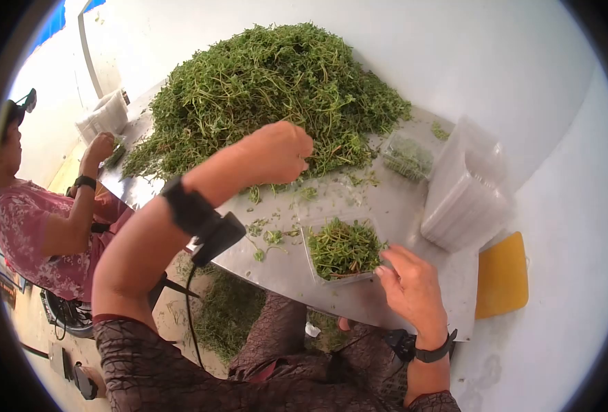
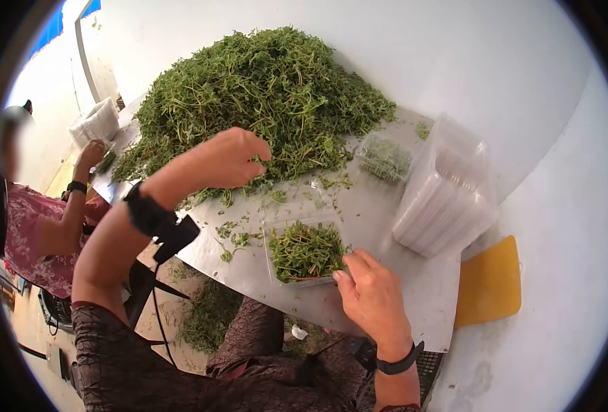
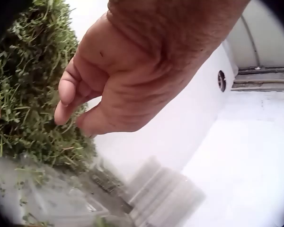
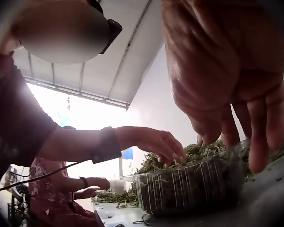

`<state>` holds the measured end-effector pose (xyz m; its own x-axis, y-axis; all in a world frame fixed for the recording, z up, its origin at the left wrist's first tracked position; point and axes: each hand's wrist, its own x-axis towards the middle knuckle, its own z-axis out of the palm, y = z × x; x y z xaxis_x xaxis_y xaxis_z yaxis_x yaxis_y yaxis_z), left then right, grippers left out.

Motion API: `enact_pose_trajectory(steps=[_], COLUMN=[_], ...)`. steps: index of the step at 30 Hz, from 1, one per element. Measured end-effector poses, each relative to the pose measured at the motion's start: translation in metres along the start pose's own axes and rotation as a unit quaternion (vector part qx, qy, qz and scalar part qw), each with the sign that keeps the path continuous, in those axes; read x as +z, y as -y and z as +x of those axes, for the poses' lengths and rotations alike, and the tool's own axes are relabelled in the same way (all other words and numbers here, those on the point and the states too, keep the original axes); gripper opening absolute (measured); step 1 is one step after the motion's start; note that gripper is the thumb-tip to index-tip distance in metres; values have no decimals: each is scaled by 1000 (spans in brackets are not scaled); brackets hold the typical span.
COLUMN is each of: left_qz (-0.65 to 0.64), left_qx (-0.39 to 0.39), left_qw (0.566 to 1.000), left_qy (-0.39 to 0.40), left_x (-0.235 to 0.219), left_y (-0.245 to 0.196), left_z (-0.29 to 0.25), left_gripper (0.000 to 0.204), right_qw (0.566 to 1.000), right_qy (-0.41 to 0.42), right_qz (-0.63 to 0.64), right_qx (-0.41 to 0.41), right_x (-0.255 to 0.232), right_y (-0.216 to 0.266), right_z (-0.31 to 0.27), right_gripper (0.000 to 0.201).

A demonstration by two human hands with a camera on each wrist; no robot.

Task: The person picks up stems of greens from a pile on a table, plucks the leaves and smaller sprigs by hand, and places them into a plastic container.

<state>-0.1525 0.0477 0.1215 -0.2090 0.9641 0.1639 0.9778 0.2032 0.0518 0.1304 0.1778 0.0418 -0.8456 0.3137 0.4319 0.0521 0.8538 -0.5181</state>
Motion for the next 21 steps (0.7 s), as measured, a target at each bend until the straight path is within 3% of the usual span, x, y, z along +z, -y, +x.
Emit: enact_pose_trajectory(steps=[4,7,11,13,17,20,21], left_qz=[0,85,92,125,108,20,21], left_qx=[-113,-131,-147,-129,-134,-164,-164], left_qw=[992,984,983,984,984,982,982], left_qy=[55,80,67,-2,42,-91,-92], left_x=[49,65,97,103,86,70,64], left_y=[22,21,37,38,43,37,37], left_z=[22,28,33,32,35,25,22], left_gripper=[33,39,41,30,19,12,12], right_qw=[999,999,999,999,998,998,998], right_qy=[17,21,28,27,27,19,19], right_qz=[-4,-15,-15,-10,-1,12,13], right_qx=[30,30,39,43,58,57,56], right_x=[4,8,8,6,5,4,4], right_y=[0,-1,-3,-3,-2,-3,-3], right_z=[3,3,3,2,-1,-3,-4], right_gripper=[19,20,21,21,21,22,22])
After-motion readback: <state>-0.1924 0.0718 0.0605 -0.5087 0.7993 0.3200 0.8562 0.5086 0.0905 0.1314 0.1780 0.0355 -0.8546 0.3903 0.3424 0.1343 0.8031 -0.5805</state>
